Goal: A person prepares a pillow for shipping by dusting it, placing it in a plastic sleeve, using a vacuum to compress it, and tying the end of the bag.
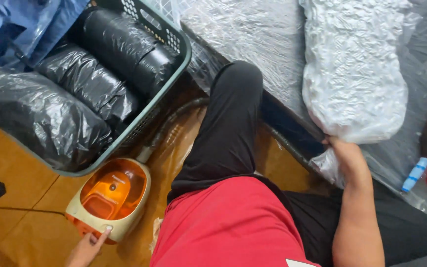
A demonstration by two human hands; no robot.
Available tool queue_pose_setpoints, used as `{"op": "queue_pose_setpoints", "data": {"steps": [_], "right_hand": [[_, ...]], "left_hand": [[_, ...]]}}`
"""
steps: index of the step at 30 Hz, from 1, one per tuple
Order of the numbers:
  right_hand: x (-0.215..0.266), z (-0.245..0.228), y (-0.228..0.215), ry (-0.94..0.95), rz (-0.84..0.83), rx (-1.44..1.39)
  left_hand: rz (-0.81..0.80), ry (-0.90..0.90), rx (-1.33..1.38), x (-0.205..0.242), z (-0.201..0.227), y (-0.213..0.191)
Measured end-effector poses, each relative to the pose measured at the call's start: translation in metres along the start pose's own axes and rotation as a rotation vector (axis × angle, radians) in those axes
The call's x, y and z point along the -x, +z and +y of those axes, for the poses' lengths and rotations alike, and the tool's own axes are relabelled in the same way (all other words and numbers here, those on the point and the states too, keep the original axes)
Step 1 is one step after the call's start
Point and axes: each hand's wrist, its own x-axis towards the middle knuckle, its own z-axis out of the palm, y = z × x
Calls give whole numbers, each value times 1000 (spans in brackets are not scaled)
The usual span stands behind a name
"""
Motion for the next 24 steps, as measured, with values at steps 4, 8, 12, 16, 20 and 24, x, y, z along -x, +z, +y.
{"op": "queue_pose_setpoints", "data": {"steps": [4,8,12,16,20,24], "right_hand": [[-2,5,2,-76,-27,-95],[8,-18,17,-21,43,-75],[17,-34,20,60,96,-50],[29,-47,24,90,128,-130],[19,-32,29,100,61,-121],[28,-32,38,118,-7,-63]], "left_hand": [[58,16,9,-27,-17,21],[103,150,79,-51,12,34],[-80,318,-235,-45,72,17],[-190,461,-515,-3,215,-33],[508,1001,48,200,411,-124],[131,1480,649,267,556,-71]]}}
